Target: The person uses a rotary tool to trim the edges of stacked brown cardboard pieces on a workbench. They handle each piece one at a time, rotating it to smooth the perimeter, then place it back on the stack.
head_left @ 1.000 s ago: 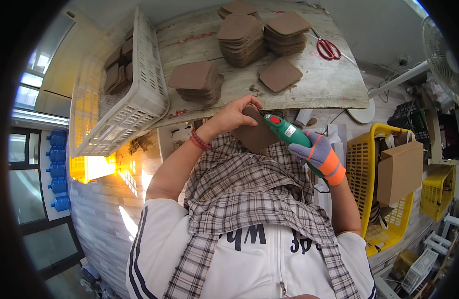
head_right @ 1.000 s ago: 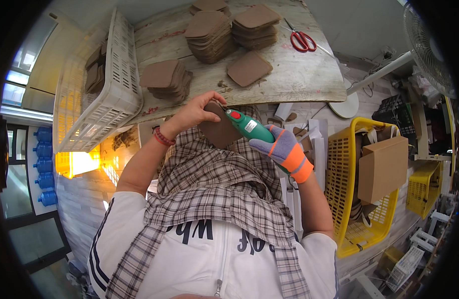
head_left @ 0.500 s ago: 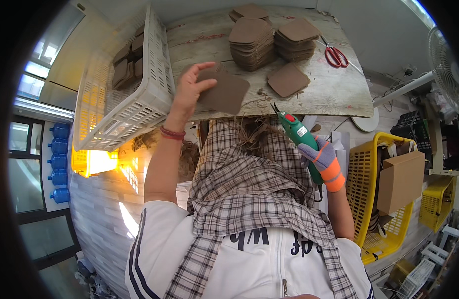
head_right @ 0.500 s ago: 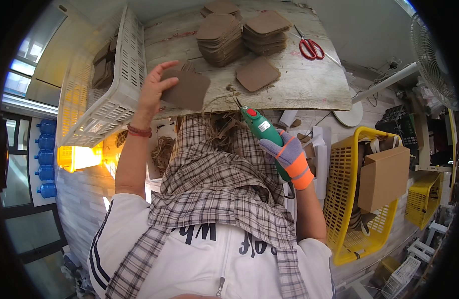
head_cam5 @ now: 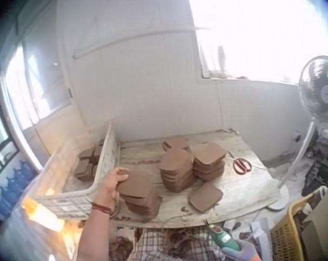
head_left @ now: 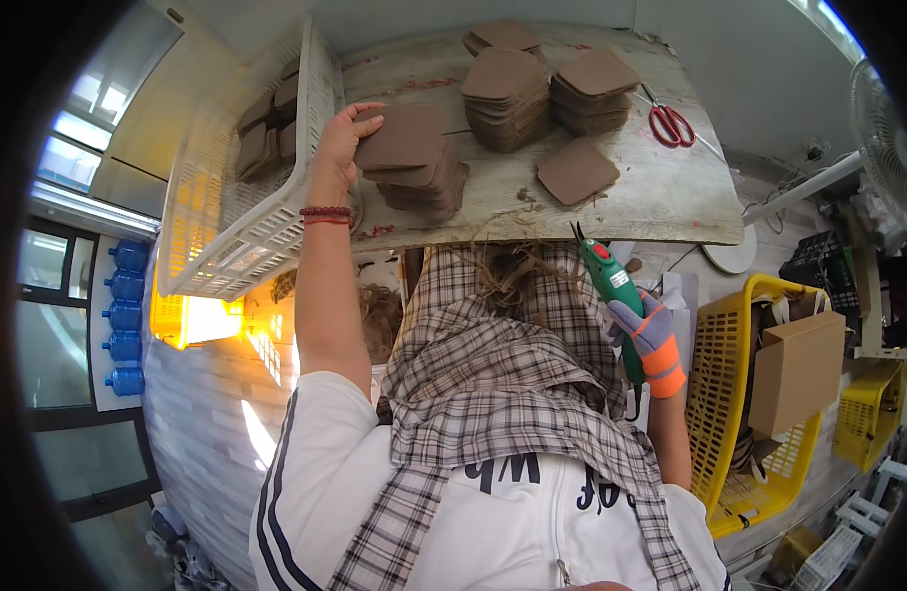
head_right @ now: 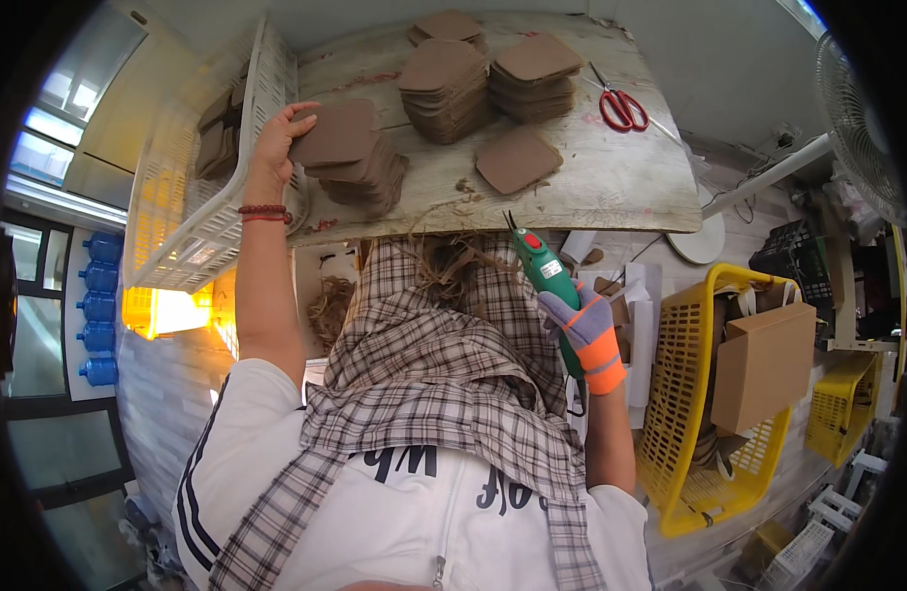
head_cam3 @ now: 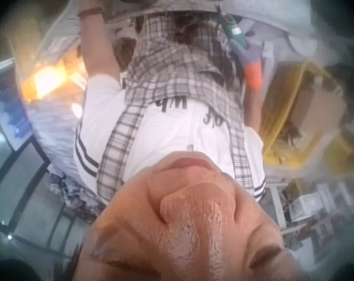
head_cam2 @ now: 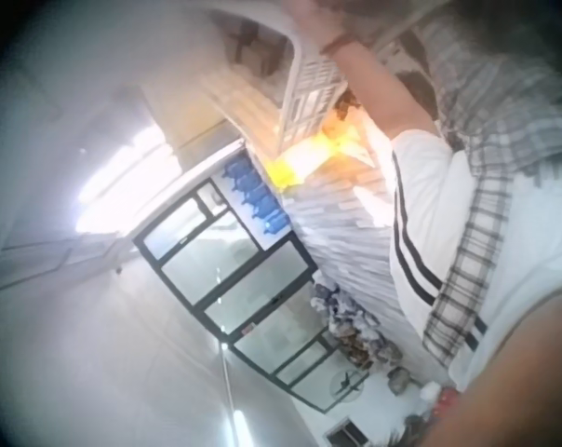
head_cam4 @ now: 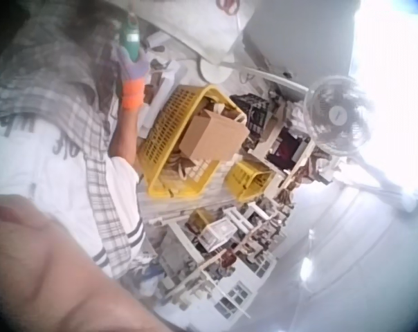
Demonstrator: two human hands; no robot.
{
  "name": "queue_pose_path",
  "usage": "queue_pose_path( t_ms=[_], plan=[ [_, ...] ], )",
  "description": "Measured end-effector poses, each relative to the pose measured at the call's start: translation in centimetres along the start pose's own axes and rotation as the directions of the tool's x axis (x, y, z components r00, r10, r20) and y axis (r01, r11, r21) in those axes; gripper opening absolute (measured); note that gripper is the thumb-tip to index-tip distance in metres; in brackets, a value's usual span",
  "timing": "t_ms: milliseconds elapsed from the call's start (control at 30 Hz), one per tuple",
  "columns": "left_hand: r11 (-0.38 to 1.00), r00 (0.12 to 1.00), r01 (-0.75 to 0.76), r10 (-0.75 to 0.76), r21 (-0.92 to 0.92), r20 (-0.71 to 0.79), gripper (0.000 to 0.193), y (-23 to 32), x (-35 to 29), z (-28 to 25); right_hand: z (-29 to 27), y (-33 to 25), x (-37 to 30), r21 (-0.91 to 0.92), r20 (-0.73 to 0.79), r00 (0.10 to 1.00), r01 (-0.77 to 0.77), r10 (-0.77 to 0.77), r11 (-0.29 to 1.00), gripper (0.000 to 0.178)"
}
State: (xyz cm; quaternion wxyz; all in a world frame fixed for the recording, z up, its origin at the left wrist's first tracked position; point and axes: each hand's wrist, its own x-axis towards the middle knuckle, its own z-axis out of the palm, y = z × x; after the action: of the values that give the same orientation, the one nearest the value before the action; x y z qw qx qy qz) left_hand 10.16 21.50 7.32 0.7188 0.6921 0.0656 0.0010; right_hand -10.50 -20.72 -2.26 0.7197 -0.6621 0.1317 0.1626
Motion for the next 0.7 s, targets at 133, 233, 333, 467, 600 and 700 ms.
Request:
queue_pose_path(
  t_ms=[133, 233, 333, 467, 600, 700],
  plan=[
    [0.979, 0.995, 0.039, -0.02, 0.202, -0.096, 0.023, -2.0, 1.8, -1.5, 0.0, 0.1, 0.3, -0.03, 0.01, 1.0, -0.016, 0.016, 0.999, 0.035],
    [0.844, 0.987, -0.024, 0.106, 0.535, -0.123, 0.024, -4.3, 2.2, -1.3, 0.0, 0.4, 0.4, -0.046, -0.001, 1.0, -0.018, 0.018, 0.999, 0.034],
    [0.327, 0.774, -0.246, 0.633, 0.912, -0.018, 0.025, -4.1, -0.7, 2.6, -0.1, 0.5, 0.2, -0.011, -0.021, 1.0, -0.001, 0.001, 1.0, 0.034],
    [0.127, 0.603, -0.553, 0.743, 0.823, 0.291, 0.026, -4.1, -4.4, 12.0, -1.2, 1.5, 0.5, -0.052, -0.104, 0.994, 0.037, -0.042, 0.998, 0.032],
    [0.288, 0.816, -0.517, 0.45, 0.806, 0.363, 0.043, -9.8, -3.5, 18.9, -0.6, 0.5, 0.0, -0.056, -0.178, 0.983, 0.041, -0.05, 0.998, 0.03],
    [0.295, 0.868, -0.413, 0.414, 0.862, 0.274, 0.054, -14.7, -2.6, 21.0, -1.1, 1.0, -0.3, -0.068, -0.218, 0.974, 0.043, -0.057, 0.997, 0.031]
  ],
)
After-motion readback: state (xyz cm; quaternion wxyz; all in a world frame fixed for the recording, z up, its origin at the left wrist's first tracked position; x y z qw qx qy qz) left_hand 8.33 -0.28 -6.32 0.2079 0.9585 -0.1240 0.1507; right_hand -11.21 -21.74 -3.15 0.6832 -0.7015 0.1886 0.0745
